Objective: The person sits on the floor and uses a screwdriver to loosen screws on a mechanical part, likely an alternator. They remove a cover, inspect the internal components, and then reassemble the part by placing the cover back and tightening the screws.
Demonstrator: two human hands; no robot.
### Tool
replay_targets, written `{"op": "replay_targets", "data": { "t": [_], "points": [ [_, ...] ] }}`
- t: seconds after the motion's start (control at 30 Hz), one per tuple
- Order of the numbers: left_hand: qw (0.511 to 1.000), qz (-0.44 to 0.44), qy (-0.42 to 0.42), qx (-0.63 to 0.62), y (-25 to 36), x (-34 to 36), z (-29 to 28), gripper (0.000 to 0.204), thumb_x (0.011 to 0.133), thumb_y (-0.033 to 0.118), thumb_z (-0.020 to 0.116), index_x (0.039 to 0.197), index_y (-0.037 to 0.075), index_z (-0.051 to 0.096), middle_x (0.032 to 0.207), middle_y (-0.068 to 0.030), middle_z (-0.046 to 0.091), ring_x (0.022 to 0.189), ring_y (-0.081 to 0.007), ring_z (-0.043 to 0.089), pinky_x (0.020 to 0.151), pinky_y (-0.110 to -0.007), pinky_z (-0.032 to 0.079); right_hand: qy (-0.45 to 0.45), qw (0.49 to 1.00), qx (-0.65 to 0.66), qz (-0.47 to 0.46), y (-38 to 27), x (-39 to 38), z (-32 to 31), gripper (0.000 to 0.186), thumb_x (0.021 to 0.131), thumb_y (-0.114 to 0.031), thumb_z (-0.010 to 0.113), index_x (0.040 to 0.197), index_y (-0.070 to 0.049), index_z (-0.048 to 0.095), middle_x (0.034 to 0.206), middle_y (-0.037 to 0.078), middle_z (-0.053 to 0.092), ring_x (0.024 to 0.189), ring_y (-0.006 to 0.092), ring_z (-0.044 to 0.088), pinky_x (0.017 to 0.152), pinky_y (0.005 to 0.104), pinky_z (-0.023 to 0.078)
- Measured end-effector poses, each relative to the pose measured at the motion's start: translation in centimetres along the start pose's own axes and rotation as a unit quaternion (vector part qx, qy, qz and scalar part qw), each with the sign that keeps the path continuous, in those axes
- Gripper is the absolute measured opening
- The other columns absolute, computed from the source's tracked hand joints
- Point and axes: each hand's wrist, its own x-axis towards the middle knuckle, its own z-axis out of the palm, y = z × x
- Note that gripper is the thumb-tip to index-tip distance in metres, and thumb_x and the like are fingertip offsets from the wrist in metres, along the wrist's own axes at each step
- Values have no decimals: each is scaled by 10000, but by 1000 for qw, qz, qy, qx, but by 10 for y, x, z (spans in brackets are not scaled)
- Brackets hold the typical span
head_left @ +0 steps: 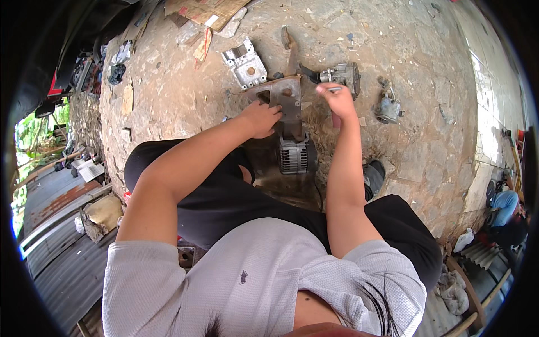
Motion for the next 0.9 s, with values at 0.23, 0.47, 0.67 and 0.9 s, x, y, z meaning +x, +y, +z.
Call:
{"op": "replay_targets", "data": {
  "t": [0.23, 0.47, 0.67, 0.9],
  "points": [
    [999, -21, -47, 16, 6, 8, -14, 673, 933, 422, 714, 1489, 75, 559, 1575, -74, 495, 1326, -274, 564, 1076, -453, 451, 13, 1000, -17, 7, 27, 5, 1, 230, 928, -230, 827, 1031, -25, 804, 894, 49, 776, 843, 145, 668, 798, 322, 510],
    [996, 4, 6, 88, 1, 3, -3, 727, 933, 439, 714, 1539, 83, 527, 1663, -118, 395, 1547, -295, 346, 1241, -508, 288, -59, 997, 30, 39, 27, 2, -7, 245, 944, -243, 812, 1068, -33, 797, 929, 48, 786, 841, 132, 650, 792, 313, 502],
    [997, -3, -4, 79, -2, 7, 0, 746, 948, 462, 695, 1574, 111, 492, 1711, -133, 324, 1575, -315, 304, 1253, -533, 268, -94, 994, -16, 44, 32, 7, -18, 264, 949, -251, 805, 1084, -25, 787, 919, 50, 784, 811, 145, 628, 771, 321, 504],
    [997, -6, -9, 75, -4, 6, -4, 731, 950, 464, 692, 1572, 134, 498, 1705, -117, 338, 1540, -316, 357, 1230, -540, 307, 24, 994, 102, 14, 38, 1, -11, 243, 968, -239, 784, 1068, -17, 782, 896, 37, 766, 786, 127, 619, 733, 311, 497]
  ]
}}
